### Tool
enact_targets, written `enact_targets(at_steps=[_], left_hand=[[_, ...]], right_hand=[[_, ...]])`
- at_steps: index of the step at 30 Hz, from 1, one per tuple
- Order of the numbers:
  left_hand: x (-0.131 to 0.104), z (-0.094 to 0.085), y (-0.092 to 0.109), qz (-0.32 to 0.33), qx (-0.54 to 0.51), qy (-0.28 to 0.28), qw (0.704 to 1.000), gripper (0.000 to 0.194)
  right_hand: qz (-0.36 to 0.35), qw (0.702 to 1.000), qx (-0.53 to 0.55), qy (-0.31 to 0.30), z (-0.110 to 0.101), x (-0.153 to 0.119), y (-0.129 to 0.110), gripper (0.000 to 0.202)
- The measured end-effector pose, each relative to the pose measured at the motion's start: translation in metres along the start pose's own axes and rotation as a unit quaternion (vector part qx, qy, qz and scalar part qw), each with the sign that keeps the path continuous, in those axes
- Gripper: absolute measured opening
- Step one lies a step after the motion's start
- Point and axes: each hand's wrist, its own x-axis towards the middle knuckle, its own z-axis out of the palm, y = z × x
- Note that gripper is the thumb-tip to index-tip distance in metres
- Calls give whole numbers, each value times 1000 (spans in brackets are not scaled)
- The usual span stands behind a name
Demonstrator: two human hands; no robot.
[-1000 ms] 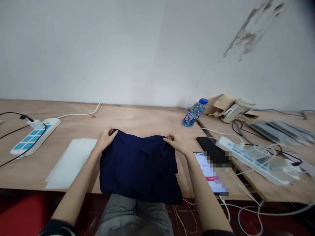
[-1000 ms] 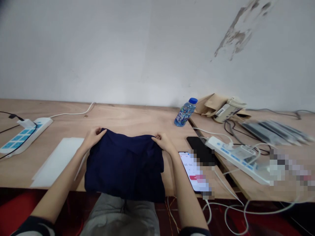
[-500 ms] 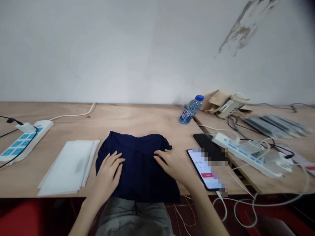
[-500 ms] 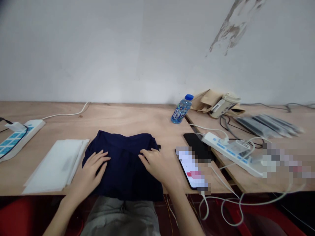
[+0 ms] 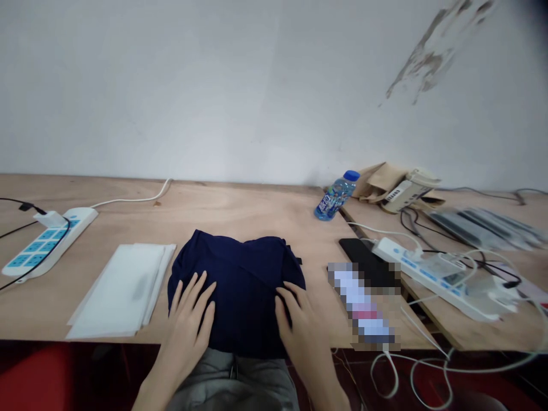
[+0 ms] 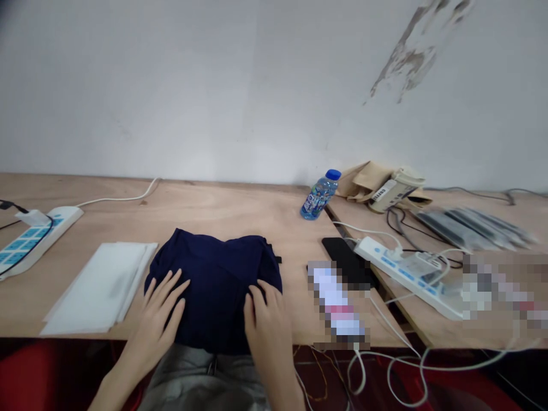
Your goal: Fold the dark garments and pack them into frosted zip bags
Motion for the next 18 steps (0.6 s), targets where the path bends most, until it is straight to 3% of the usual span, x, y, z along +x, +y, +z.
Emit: enact_targets(at_steps=[6,12,18], left_hand=[[10,34,23,-66,40,-29,997,64],[9,54,22,-89,39,-33,995,75],[24,64,26,-118,37,-21,992,75]], right_hand=[[69,994,-67,-47,39,-23,-34,70],[61,993,-76,-62,57,-21,-25,72],[35,994,-82,-60,65,3,-9,66]])
